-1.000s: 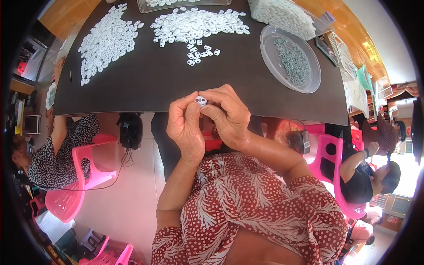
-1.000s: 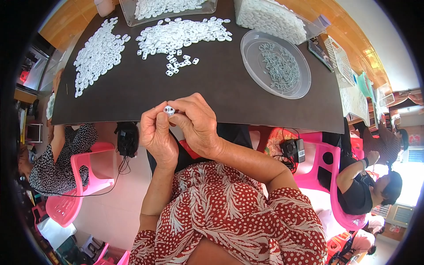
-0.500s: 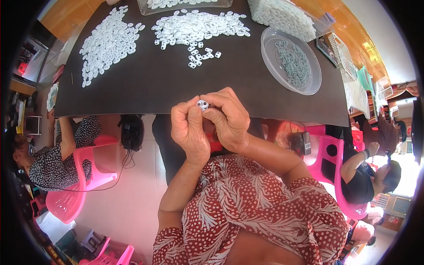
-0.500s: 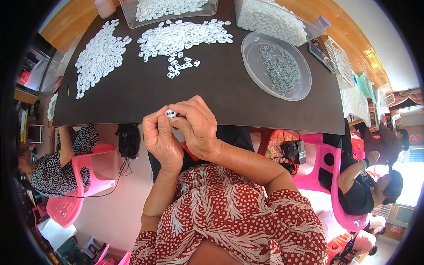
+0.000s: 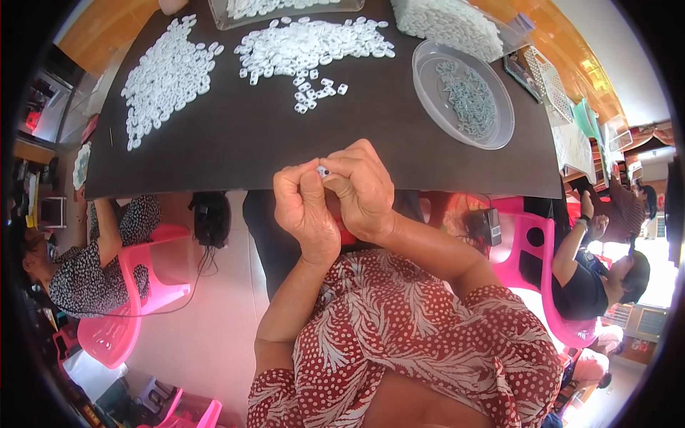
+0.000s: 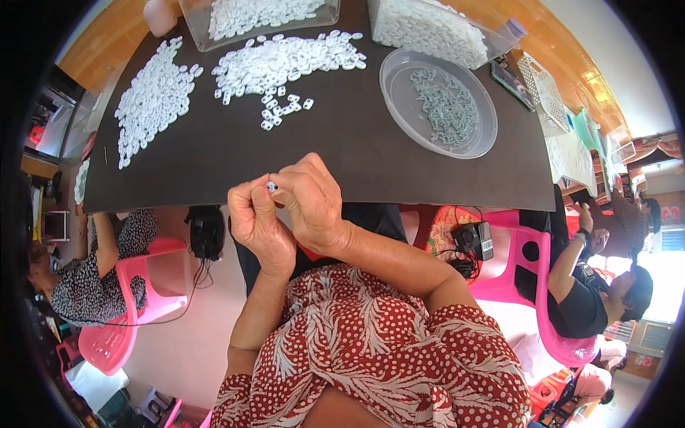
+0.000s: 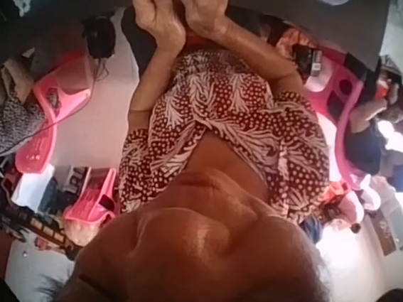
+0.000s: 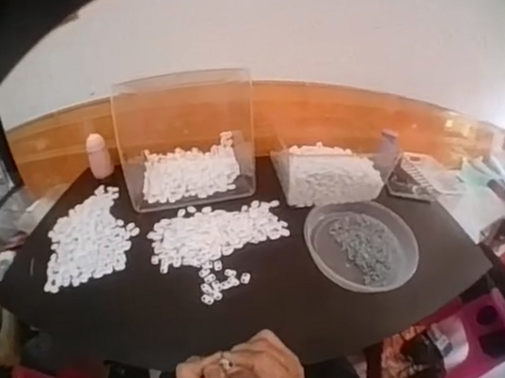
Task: Assembling small white plastic components by fitting them together at a workshop table.
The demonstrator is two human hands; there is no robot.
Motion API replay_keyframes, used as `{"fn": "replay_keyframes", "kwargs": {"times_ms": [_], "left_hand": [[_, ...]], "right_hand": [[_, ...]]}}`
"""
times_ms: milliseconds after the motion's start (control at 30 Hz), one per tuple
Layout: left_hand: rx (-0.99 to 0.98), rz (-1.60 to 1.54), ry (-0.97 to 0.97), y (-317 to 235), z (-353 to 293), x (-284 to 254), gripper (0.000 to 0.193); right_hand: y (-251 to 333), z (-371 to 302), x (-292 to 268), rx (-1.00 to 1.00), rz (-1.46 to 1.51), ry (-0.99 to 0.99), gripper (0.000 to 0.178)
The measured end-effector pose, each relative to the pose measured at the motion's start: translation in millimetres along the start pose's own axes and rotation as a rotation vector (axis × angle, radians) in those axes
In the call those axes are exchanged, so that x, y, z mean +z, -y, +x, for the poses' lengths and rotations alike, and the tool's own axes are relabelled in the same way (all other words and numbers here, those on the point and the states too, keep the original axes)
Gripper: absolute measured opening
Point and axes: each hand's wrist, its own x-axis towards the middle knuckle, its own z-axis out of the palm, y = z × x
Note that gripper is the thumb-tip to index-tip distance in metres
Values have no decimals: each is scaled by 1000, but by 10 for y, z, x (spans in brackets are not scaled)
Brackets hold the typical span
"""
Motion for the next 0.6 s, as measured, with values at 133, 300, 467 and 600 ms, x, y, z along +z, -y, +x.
{"fn": "replay_keyframes", "kwargs": {"times_ms": [133,300,467,600], "left_hand": [[-55,93,118,10,33,-8,20],[-95,185,195,31,226,76,22],[632,793,398,165,600,82,32],[740,937,726,229,820,283,49]], "right_hand": [[-17,91,-140,157,23,61,18],[-330,708,-714,427,-114,67,13],[-1163,1829,-1378,217,-524,-67,19],[-1792,2414,-1715,226,-648,-113,23]]}}
